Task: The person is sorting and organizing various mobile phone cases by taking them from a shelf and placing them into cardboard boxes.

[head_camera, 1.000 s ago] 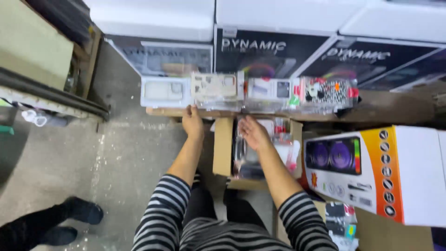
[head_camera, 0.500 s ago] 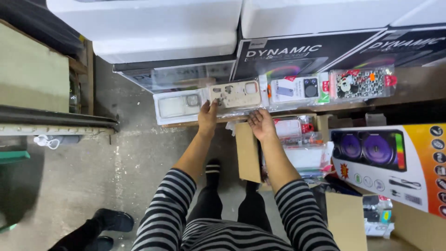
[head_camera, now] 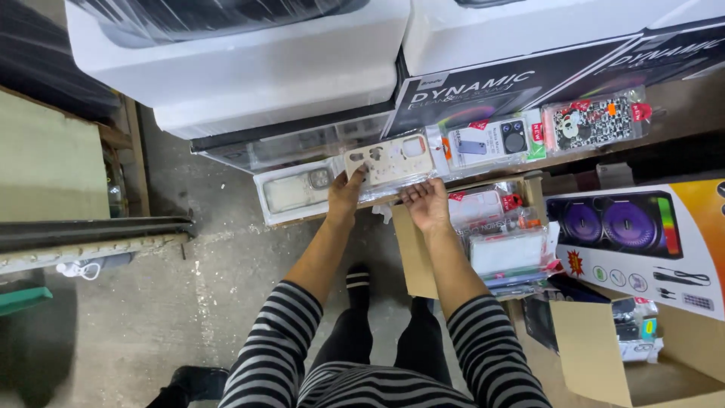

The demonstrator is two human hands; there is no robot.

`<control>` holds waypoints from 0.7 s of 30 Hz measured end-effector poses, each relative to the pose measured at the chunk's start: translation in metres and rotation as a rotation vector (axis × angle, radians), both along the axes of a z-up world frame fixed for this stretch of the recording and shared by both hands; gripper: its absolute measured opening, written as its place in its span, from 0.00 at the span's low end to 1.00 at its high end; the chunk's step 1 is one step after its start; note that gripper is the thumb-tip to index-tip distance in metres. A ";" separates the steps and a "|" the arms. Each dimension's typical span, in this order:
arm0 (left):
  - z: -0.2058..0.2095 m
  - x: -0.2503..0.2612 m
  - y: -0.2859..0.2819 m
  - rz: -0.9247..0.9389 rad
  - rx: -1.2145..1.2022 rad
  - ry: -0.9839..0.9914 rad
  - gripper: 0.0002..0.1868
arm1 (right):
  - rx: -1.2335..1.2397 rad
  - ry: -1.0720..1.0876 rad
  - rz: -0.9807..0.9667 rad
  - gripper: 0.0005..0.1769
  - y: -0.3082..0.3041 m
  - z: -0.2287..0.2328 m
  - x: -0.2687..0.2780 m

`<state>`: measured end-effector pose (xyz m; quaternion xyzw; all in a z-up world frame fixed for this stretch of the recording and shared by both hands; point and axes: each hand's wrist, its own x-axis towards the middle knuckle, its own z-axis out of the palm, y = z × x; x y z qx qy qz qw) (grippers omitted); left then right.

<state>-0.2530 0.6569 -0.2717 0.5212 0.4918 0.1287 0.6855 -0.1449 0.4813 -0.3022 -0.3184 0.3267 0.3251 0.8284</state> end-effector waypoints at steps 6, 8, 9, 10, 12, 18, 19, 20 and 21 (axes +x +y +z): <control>0.019 0.002 0.005 -0.024 -0.097 -0.006 0.46 | 0.051 -0.061 0.105 0.13 0.021 0.028 -0.013; 0.028 -0.002 0.008 -0.038 -0.108 0.005 0.47 | 0.063 -0.076 0.116 0.11 0.019 0.038 -0.015; 0.033 -0.005 0.009 -0.047 -0.122 0.018 0.49 | 0.072 -0.088 0.132 0.09 0.017 0.043 -0.017; 0.034 -0.006 0.008 -0.053 -0.124 0.018 0.49 | 0.069 -0.089 0.126 0.09 0.018 0.050 -0.019; 0.039 -0.010 0.005 -0.056 -0.125 -0.024 0.46 | 0.072 -0.109 0.149 0.09 0.019 0.063 -0.023; 0.047 -0.022 -0.004 -0.113 -0.088 0.036 0.44 | 0.141 -0.172 0.164 0.07 0.003 0.044 -0.027; 0.050 -0.027 -0.007 -0.120 -0.086 0.034 0.44 | 0.142 -0.175 0.157 0.07 0.003 0.058 -0.033; 0.053 -0.027 -0.009 -0.113 -0.086 0.029 0.45 | 0.158 -0.177 0.147 0.08 0.004 0.073 -0.034; 0.056 -0.027 -0.011 -0.106 -0.086 0.025 0.46 | 0.174 -0.179 0.136 0.08 0.004 0.088 -0.035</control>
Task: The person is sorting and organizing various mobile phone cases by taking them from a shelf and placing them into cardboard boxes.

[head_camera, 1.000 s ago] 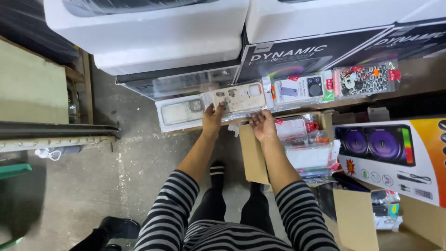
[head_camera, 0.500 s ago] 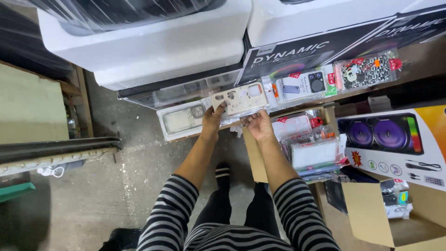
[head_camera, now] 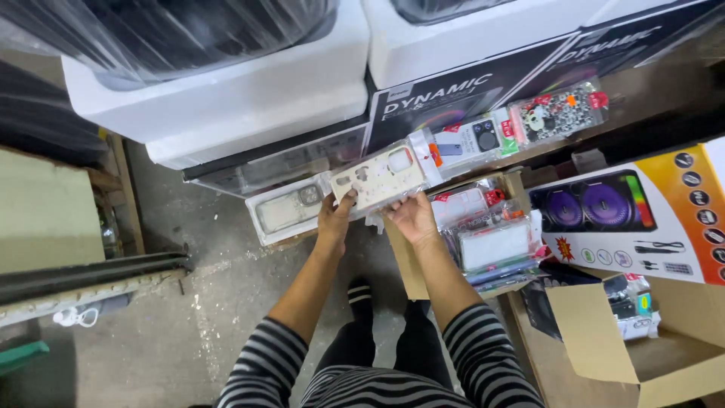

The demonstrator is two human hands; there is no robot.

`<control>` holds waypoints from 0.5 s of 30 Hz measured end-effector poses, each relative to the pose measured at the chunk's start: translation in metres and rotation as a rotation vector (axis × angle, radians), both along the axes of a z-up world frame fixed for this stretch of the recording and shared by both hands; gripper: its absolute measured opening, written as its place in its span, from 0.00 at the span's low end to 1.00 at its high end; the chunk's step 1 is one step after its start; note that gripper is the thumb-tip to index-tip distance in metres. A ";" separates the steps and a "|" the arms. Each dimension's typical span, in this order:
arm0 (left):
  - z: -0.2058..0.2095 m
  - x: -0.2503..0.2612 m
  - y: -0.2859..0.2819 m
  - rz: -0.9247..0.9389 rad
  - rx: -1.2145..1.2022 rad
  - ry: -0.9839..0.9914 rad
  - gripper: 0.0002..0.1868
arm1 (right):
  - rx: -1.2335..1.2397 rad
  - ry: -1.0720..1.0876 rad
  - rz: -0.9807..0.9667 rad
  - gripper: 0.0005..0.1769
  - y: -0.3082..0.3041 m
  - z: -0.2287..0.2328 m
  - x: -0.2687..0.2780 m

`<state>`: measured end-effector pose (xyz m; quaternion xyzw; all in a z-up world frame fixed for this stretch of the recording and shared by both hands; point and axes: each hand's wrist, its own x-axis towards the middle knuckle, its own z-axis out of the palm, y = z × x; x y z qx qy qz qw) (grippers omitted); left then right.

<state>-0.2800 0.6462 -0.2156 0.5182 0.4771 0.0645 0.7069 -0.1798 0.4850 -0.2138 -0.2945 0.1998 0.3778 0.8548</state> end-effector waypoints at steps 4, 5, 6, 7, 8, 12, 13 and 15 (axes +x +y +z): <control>0.053 -0.015 -0.021 -0.071 0.058 -0.044 0.44 | 0.076 -0.060 -0.072 0.17 -0.013 0.041 -0.014; 0.078 -0.016 -0.030 -0.067 0.069 -0.060 0.45 | 0.111 -0.044 -0.078 0.21 -0.023 0.034 -0.012; 0.103 -0.017 -0.038 -0.064 0.079 -0.077 0.45 | 0.146 -0.030 -0.084 0.26 -0.032 0.026 -0.010; 0.113 -0.012 -0.050 -0.099 0.075 -0.091 0.45 | 0.143 -0.044 -0.119 0.26 -0.045 0.041 -0.010; 0.123 -0.009 -0.061 -0.115 0.059 -0.144 0.44 | 0.147 -0.063 -0.136 0.26 -0.057 0.056 -0.011; 0.161 0.017 -0.119 -0.170 -0.003 -0.242 0.39 | 0.159 -0.134 -0.293 0.25 -0.122 0.076 0.004; 0.167 0.028 -0.135 -0.177 -0.008 -0.254 0.39 | 0.155 -0.146 -0.299 0.25 -0.139 0.101 0.005; 0.179 0.053 -0.170 -0.260 -0.022 -0.297 0.41 | 0.090 -0.217 -0.369 0.21 -0.174 0.149 0.010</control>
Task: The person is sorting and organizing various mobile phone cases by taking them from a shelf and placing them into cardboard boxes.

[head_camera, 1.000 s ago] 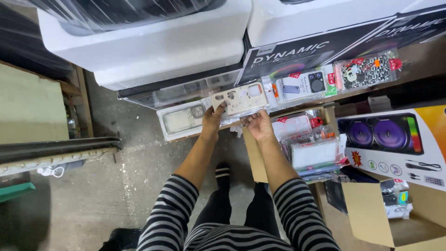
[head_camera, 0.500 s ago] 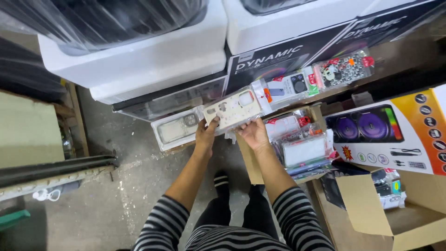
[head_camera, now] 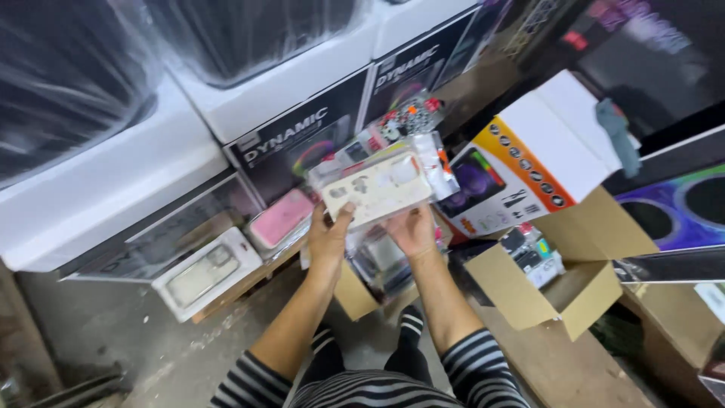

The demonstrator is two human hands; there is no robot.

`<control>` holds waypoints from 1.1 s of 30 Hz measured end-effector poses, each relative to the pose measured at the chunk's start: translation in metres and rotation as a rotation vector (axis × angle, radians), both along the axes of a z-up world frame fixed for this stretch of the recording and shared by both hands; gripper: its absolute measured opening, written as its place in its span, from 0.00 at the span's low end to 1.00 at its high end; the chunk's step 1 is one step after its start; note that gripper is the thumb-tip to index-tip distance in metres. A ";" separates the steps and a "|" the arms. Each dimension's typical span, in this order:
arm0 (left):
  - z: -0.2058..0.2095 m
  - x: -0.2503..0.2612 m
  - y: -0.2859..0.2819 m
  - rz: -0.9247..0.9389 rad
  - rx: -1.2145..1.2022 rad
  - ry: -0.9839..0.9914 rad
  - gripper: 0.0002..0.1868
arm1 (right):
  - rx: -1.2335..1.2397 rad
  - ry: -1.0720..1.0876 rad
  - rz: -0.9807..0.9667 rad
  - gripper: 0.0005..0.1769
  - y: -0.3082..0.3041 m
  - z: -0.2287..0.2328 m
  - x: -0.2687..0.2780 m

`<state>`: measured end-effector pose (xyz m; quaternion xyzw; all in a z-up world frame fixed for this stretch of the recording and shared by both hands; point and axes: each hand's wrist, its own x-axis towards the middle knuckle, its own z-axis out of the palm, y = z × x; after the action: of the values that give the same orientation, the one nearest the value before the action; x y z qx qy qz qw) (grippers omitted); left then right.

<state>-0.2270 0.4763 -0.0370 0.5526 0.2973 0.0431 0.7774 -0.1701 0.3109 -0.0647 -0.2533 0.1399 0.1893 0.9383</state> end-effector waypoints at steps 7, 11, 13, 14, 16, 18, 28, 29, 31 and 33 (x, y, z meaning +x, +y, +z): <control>0.031 0.094 -0.160 -0.201 0.092 0.028 0.44 | -0.120 -0.100 -0.172 0.22 -0.164 0.037 0.062; 0.040 0.150 -0.258 -0.235 0.148 0.046 0.43 | -0.161 -0.098 -0.188 0.16 -0.256 0.060 0.107; 0.046 0.177 -0.299 -0.238 0.150 0.070 0.42 | -0.185 -0.086 -0.197 0.15 -0.297 0.059 0.135; 0.048 0.186 -0.318 -0.218 0.138 0.031 0.42 | -0.189 -0.068 -0.184 0.16 -0.319 0.053 0.149; 0.052 0.204 -0.346 -0.183 0.125 -0.010 0.42 | -0.192 -0.054 -0.157 0.16 -0.349 0.048 0.175; 0.058 0.216 -0.364 -0.172 0.186 0.051 0.41 | -0.233 -0.013 -0.112 0.17 -0.364 0.048 0.193; -0.030 0.296 -0.397 -0.093 0.389 0.220 0.50 | -0.478 0.122 0.007 0.19 -0.418 0.013 0.255; -0.030 0.295 -0.397 -0.055 0.481 0.195 0.52 | -0.630 0.049 -0.001 0.17 -0.425 0.012 0.255; -0.014 0.271 -0.404 -0.030 0.570 0.181 0.54 | -0.786 -0.010 -0.010 0.15 -0.448 0.003 0.238; 0.036 0.254 -0.408 0.063 0.904 -0.022 0.55 | -1.763 -0.467 -0.201 0.17 -0.473 0.005 0.234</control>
<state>0.0270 0.0681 -0.0012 0.8268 0.2572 0.1979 0.4594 0.0638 -0.1618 -0.0601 -0.8961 0.0620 -0.1243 0.4216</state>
